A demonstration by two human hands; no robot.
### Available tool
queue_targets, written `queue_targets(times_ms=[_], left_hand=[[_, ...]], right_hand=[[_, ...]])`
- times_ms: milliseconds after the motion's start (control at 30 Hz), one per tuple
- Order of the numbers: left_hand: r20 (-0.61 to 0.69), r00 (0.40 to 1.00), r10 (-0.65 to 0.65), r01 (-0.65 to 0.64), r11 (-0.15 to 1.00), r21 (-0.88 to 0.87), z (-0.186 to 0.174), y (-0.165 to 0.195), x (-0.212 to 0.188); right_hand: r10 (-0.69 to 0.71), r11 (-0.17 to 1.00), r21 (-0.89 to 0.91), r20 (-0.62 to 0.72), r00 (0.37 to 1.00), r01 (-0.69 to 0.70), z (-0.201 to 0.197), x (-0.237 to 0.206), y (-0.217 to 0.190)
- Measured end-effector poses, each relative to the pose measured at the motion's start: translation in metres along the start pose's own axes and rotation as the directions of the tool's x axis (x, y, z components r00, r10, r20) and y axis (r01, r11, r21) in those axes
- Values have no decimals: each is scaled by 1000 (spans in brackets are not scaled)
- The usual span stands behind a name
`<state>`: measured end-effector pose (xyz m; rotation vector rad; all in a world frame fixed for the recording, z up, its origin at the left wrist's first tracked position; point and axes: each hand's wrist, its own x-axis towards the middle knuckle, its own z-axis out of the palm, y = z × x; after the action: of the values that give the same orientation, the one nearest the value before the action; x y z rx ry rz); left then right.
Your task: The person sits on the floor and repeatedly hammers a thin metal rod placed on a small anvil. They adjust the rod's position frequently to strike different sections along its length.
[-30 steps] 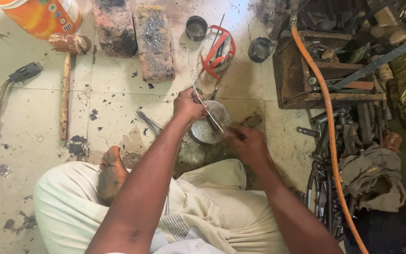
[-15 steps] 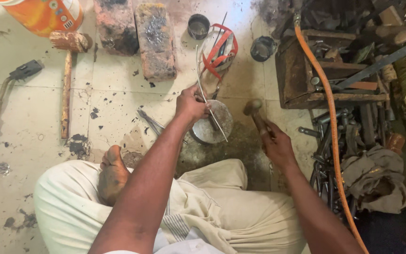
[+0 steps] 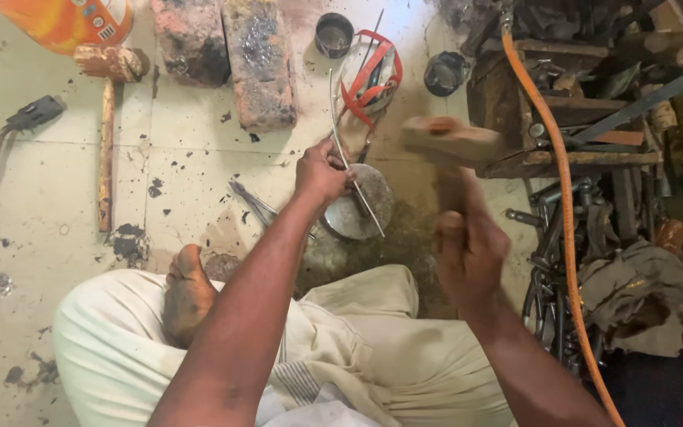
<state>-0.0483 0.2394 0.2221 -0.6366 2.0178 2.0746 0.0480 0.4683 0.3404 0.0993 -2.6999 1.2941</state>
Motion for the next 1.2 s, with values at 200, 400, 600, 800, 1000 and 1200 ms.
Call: queue_targets(times_ms=[200,400,600,800,1000,1200], left_hand=[[-85,942,326,-284,904,319,-1,0,4],[-36,994,106,-103,991,80,2,-2,-2],[-95,956,279,-219,888,405,1,1,4],[-90,972,219,-183,936,301,6,-3,0],[-87,958,274,-236,923,304,9,2,0],[-37,991,125,-123,991,41,14,6,-6]], right_hand=[[-411,809,-292,340,846,510,14,7,-10],[-15,996,-83,78,997,21,-10,6,-12],[-379,849,-226,370,848,478,0,6,3],[18,996,-85,110,994,-9,-21,6,8],[-342,852,-244,412,845,464,-22,9,16],[-358,898,-212,160,920,386,-41,-1,39]])
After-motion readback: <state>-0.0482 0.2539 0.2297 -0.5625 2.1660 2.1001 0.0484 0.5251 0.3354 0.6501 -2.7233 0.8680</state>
